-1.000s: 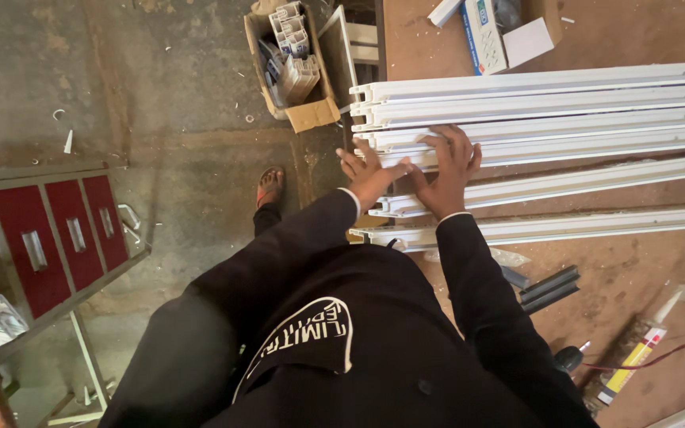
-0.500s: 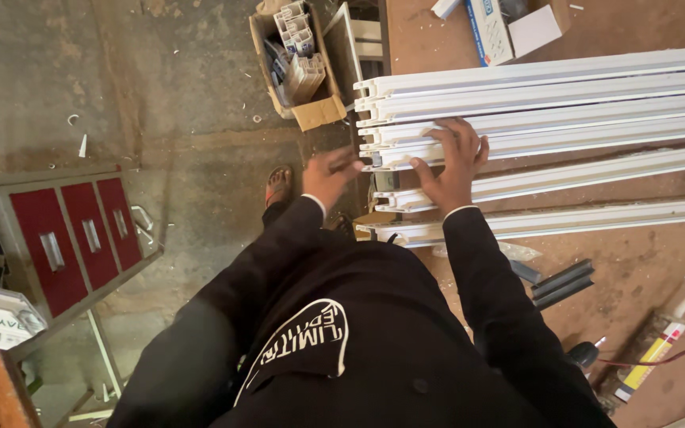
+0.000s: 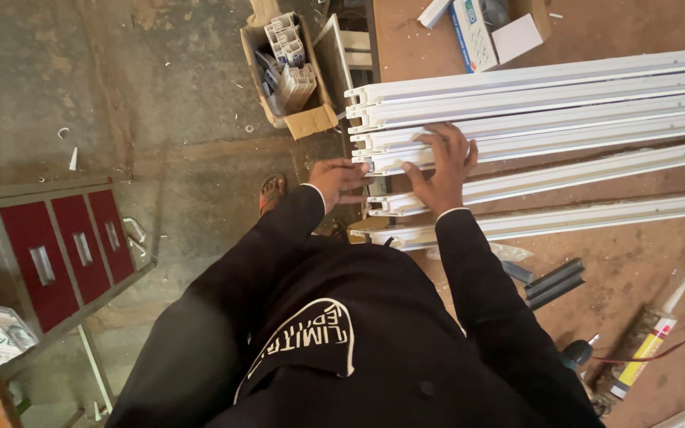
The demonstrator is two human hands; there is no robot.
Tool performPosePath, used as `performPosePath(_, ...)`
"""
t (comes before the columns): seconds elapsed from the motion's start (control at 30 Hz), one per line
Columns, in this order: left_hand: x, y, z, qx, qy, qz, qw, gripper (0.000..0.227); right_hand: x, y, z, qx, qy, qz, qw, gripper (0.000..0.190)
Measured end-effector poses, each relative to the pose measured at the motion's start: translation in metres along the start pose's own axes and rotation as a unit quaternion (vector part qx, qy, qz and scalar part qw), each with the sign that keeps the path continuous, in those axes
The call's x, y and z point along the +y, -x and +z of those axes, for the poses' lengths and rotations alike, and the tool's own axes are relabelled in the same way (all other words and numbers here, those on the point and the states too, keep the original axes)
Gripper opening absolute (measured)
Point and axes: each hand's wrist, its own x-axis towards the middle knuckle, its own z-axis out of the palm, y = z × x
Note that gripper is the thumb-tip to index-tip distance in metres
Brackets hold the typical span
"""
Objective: The person inserts short metal reinforcement pieces into the ends of long white window frame profiles. They handle the profiles and metal pieces by hand, aligning and pushing the metal into the profile channels. The person occasionally picks up and sets down the profiles and metal pieces on the workbench.
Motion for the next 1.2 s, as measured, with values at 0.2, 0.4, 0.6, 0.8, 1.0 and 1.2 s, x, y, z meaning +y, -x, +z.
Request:
performPosePath(0.2, 0.014, -0.007, 0.004, 0.015, 0.000, -0.063, 0.998, 0.069, 0.003, 0.001, 0.001, 0.001, 0.009, -0.009, 1.000, 0.043)
performPosePath(0.4, 0.024, -0.020, 0.019, 0.044, -0.024, -0.060, 0.997, 0.083, 0.011, 0.002, 0.006, -0.004, 0.015, -0.013, 1.000, 0.046)
performPosePath(0.6, 0.015, -0.020, 0.005, -0.021, -0.049, -0.057, 0.997, 0.083, 0.008, -0.003, 0.005, 0.013, 0.002, -0.021, 1.000, 0.047)
performPosePath(0.8, 0.006, -0.007, -0.018, 0.017, -0.086, -0.046, 0.995, 0.075, 0.006, -0.003, -0.017, 0.025, -0.065, -0.012, 0.997, 0.055)
performPosePath(1.0, -0.002, 0.048, -0.107, 0.158, -0.141, 0.078, 0.974, 0.049, 0.031, 0.066, -0.087, 0.205, -0.200, 0.146, 0.947, 0.034)
performPosePath(1.2, 0.001, 0.092, -0.151, 0.244, -0.116, 0.081, 0.959, 0.032, 0.064, 0.171, -0.128, 0.153, 0.075, 0.259, 0.951, 0.021)
